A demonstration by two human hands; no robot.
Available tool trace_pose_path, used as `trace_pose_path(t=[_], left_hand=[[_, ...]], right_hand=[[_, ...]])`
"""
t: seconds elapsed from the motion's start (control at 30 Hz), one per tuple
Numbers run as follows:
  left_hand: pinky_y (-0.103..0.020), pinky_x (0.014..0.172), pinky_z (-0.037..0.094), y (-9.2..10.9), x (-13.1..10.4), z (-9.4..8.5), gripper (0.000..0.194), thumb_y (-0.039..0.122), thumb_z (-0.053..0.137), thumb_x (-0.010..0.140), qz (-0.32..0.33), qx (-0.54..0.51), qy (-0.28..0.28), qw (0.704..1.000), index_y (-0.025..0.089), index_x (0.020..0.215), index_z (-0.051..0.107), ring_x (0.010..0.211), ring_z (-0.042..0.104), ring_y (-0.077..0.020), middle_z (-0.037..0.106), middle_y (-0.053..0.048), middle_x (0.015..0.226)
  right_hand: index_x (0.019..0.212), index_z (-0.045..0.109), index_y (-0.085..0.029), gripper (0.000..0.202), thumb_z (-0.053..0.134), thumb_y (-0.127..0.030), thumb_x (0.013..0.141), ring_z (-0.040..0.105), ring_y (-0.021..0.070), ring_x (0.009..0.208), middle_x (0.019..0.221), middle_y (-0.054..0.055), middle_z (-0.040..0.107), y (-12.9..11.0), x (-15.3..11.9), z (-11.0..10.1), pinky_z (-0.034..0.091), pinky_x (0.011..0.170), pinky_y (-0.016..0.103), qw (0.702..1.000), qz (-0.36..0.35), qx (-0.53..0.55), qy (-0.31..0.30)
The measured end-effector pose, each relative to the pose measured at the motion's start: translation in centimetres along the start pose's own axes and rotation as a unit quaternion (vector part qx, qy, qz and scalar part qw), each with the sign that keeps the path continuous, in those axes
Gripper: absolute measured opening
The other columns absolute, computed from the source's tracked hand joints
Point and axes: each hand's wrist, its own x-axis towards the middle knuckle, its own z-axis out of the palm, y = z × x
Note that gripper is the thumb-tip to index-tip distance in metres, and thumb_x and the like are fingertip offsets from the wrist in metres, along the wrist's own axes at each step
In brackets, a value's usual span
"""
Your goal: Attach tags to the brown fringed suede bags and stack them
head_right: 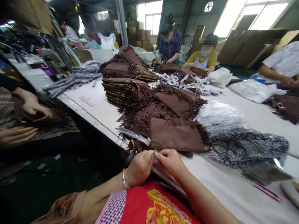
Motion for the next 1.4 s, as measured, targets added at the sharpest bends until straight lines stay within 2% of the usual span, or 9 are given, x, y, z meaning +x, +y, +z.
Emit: trace_pose_path(t=[0.13, 0.2, 0.3, 0.43, 0.7, 0.9, 1.0, 1.27, 1.4], left_hand=[[-0.031, 0.072, 0.046, 0.6, 0.4, -0.5, 0.018, 0.025, 0.044, 0.091, -0.099, -0.142, 0.012, 0.985, 0.016, 0.096, 0.058, 0.081, 0.061, -0.0199, 0.065, -0.011, 0.087], [-0.027, 0.063, 0.044, 1.1, 0.7, -0.6, 0.014, 0.027, 0.050, 0.088, -0.201, -0.273, -0.003, 0.941, 0.016, 0.086, 0.059, 0.070, 0.059, -0.0157, 0.064, -0.007, 0.077], [-0.019, 0.043, 0.028, 1.7, 1.1, -0.8, 0.017, 0.031, 0.055, 0.083, -0.351, -0.509, -0.062, 0.784, 0.015, 0.077, 0.055, 0.045, 0.041, -0.0060, 0.058, -0.001, 0.065], [-0.015, 0.039, 0.011, 1.6, 1.4, -1.4, 0.017, 0.027, 0.062, 0.077, -0.393, -0.689, -0.122, 0.597, 0.012, 0.077, 0.054, 0.040, 0.022, 0.0005, 0.053, 0.002, 0.067], [-0.016, 0.038, 0.006, 1.1, 0.8, -1.6, 0.016, 0.029, 0.055, 0.085, -0.429, -0.679, -0.186, 0.566, 0.015, 0.077, 0.052, 0.037, 0.017, -0.0012, 0.041, 0.006, 0.055], [-0.015, 0.039, 0.007, 1.1, 0.5, -1.4, 0.017, 0.032, 0.052, 0.088, -0.389, -0.754, -0.218, 0.482, 0.016, 0.081, 0.051, 0.040, 0.008, -0.0030, 0.024, 0.011, 0.051], [-0.016, 0.039, 0.009, 1.3, 0.3, -1.2, 0.022, 0.037, 0.055, 0.085, -0.397, -0.736, -0.197, 0.512, 0.016, 0.081, 0.052, 0.040, 0.011, -0.0029, 0.029, 0.011, 0.051], [-0.022, 0.044, 0.024, 1.7, -0.6, -1.1, 0.043, 0.051, 0.054, 0.082, -0.365, -0.474, -0.079, 0.797, 0.017, 0.057, 0.054, 0.043, 0.037, -0.0079, 0.047, 0.003, 0.048], [-0.023, 0.048, 0.029, 1.9, -0.5, -1.4, 0.042, 0.049, 0.054, 0.083, -0.333, -0.474, -0.096, 0.810, 0.016, 0.057, 0.057, 0.048, 0.044, -0.0093, 0.053, 0.001, 0.053]], right_hand=[[0.061, 0.064, -0.015, 0.031, 0.064, -0.045, 0.067, 0.034, 0.0078, 0.042, 0.049, -0.002, 0.053, 0.9, -0.5, 0.4, 0.022, 0.042, 0.024, 0.991, 0.039, 0.117, -0.048], [0.061, 0.066, -0.014, 0.031, 0.065, -0.045, 0.065, 0.034, 0.0075, 0.042, 0.047, -0.003, 0.052, 1.4, -0.4, 0.8, 0.022, 0.043, 0.024, 0.986, 0.046, 0.154, -0.049], [0.064, 0.069, -0.014, 0.027, 0.068, -0.040, 0.063, 0.041, 0.0091, 0.047, 0.052, 0.000, 0.060, 2.0, -0.2, 1.1, 0.027, 0.046, 0.024, 0.986, 0.035, 0.159, -0.022], [0.074, 0.074, -0.014, 0.026, 0.066, -0.037, 0.066, 0.052, 0.0131, 0.056, 0.065, 0.003, 0.068, 2.6, 0.0, 1.2, 0.036, 0.053, 0.025, 0.989, 0.024, 0.146, -0.015], [0.078, 0.072, -0.016, 0.023, 0.056, -0.032, 0.074, 0.061, 0.0184, 0.072, 0.076, 0.004, 0.072, 2.5, -0.7, 1.4, 0.044, 0.068, 0.028, 0.997, -0.053, 0.044, 0.033], [0.075, 0.068, -0.016, 0.022, 0.062, -0.037, 0.072, 0.052, 0.0115, 0.053, 0.059, -0.001, 0.063, 2.6, -0.4, 2.1, 0.038, 0.050, 0.023, 0.993, -0.008, 0.115, 0.021], [0.076, 0.063, -0.017, 0.026, 0.060, -0.042, 0.074, 0.043, 0.0095, 0.038, 0.046, -0.005, 0.054, 2.4, -0.2, 2.3, 0.031, 0.039, 0.022, 0.989, 0.058, 0.134, -0.016], [0.067, 0.060, -0.017, 0.030, 0.068, -0.045, 0.073, 0.042, 0.0087, 0.039, 0.045, -0.004, 0.052, 2.4, -1.2, 1.5, 0.030, 0.040, 0.022, 0.983, 0.066, 0.169, -0.018], [0.074, 0.065, -0.014, 0.033, 0.069, -0.047, 0.076, 0.052, 0.0119, 0.056, 0.061, 0.001, 0.059, 2.2, -1.7, 2.1, 0.040, 0.054, 0.025, 0.921, 0.045, 0.370, -0.112]])
